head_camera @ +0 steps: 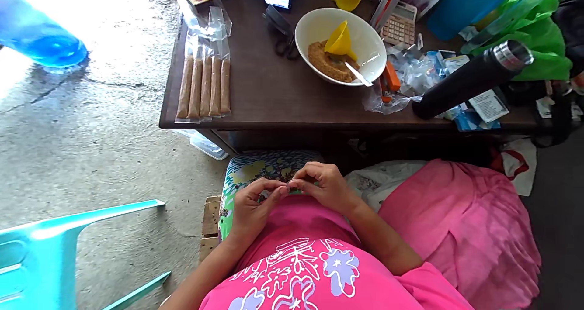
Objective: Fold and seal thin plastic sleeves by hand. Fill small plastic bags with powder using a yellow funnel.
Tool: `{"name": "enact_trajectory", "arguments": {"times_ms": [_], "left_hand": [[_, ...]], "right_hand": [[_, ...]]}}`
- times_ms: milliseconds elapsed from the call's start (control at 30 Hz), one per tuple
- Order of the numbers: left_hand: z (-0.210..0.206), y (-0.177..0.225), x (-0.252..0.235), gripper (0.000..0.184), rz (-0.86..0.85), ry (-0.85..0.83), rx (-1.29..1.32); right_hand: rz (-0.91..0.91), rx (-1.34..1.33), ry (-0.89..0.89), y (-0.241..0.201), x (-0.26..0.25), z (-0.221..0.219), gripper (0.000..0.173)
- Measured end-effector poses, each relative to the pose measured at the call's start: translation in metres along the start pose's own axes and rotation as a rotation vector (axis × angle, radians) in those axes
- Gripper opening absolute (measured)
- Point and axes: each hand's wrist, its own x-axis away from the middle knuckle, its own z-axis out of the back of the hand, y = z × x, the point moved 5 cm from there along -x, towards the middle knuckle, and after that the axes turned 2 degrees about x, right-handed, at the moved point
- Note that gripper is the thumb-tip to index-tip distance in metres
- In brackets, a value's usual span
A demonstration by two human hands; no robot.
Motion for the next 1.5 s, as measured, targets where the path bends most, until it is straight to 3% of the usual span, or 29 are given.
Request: {"name": "enact_trajectory", "arguments": {"times_ms": [200,300,400,567,700,1033,1267,1367,1500], "left_hand": [[-0.002,0.0,0.0,0.012,-0.021,-0.035,-0.006],[-0.002,0.001,0.0,0.012,-0.027,-0.037,0.007],[0.001,0.001,0.0,0.011,-0.011,-0.004,0.005],[0.003,0.001,-0.001,0.01,-0.004,0.015,0.007],[0.001,0.0,-0.001,0.01,0.007,0.004,0.004],[-0.009,-0.002,-0.002,0.017,0.059,-0.115,0.083],[-0.006,-0.008,-0.005,0.011,0.068,-0.012,0.024],[-0.009,-0.008,-0.005,0.01,0.047,-0.035,0.011],[-0.011,-0.009,-0.005,0.012,0.049,-0.065,0.001]], "right_hand": [[0.11,0.1,0.114,0.0,-0.001,-0.007,0.046],[0.017,-0.037,0.196,0.007,0.0,-0.001,0.051],[-0.114,-0.116,0.128,0.013,0.001,0.007,0.062],[-0.088,-0.153,0.048,0.012,0.005,0.001,0.034],[-0.01,-0.134,0.13,0.007,0.004,-0.002,0.017],[0.126,0.022,0.153,-0.006,-0.002,-0.008,0.022],[0.159,0.076,0.025,-0.004,0.0,-0.01,0.024],[0.095,0.106,0.135,0.0,0.001,0.008,0.036],[-0.008,0.42,0.606,0.017,0.005,0.062,0.028]]}}
